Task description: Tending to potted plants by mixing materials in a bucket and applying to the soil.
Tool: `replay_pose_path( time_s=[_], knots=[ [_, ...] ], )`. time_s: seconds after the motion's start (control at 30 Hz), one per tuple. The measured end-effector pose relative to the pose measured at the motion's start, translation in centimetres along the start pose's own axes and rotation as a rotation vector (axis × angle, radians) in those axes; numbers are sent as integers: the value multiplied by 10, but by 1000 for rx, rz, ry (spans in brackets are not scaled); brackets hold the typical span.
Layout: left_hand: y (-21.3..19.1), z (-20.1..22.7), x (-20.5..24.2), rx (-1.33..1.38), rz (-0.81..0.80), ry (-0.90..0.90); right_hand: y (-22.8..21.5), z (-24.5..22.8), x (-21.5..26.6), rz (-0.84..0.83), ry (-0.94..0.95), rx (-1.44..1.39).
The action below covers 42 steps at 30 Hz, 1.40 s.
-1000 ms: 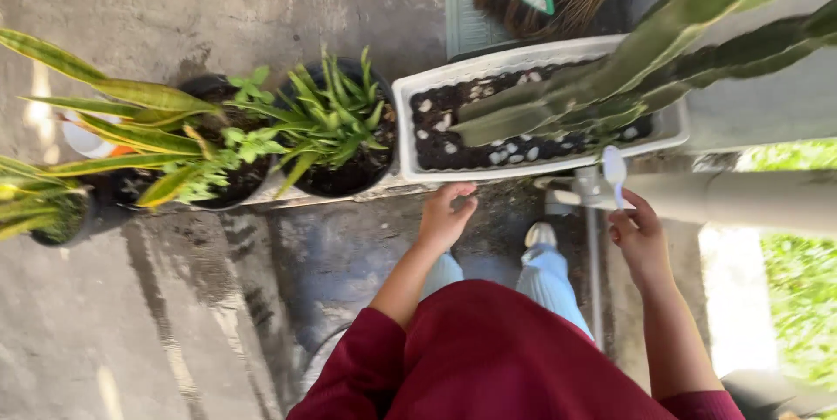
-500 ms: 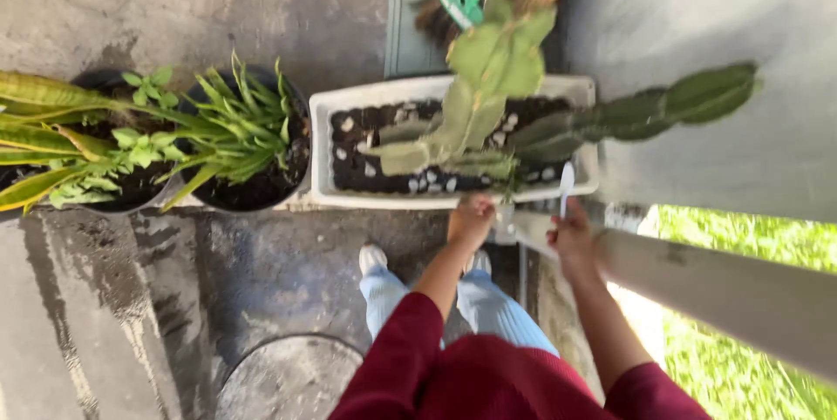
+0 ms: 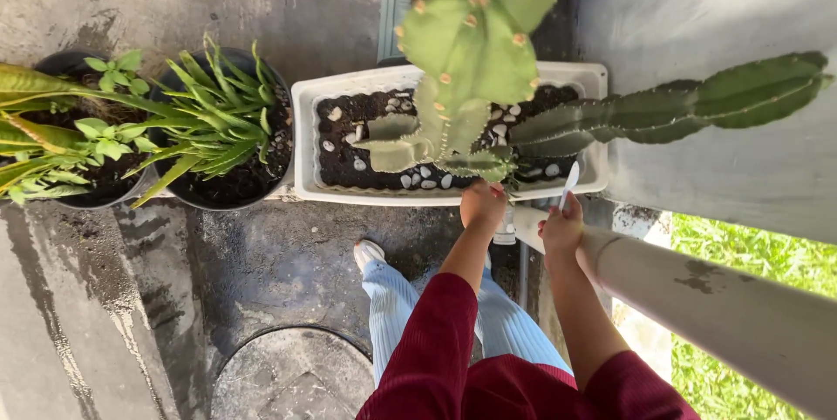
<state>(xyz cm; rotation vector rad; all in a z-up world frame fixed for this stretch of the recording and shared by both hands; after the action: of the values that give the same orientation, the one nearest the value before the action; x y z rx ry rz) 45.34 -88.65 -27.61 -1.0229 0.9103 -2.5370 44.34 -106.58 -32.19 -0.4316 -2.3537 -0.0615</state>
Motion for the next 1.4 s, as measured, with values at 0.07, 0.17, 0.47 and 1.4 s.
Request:
replay_pose_path(
  time_s=[0.07, 0.17, 0.47, 1.4],
  knots=[
    [4, -5, 0, -8, -6, 42, -1, 0, 5, 9, -11, 18],
    [11, -13, 1, 17, 19, 102, -3, -1, 11, 10, -51, 62],
    [27, -22, -33, -190, 159, 137, -3, -3, 23, -37, -75, 88],
    [43, -6, -17, 163, -269, 214, 2, -8, -37, 196, -245, 523]
  ],
)
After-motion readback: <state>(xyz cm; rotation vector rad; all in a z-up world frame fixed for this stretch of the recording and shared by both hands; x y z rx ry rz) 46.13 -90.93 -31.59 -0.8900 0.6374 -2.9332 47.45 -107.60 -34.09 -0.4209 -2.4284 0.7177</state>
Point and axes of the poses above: each hand's wrist, its own x-axis away from the middle knuckle, its own y-axis out of the palm, z = x × y, the point moved 2 cm from there along -x, towards the middle knuckle, and after that the axes turned 5 degrees about -x, right-handed, at the moved point
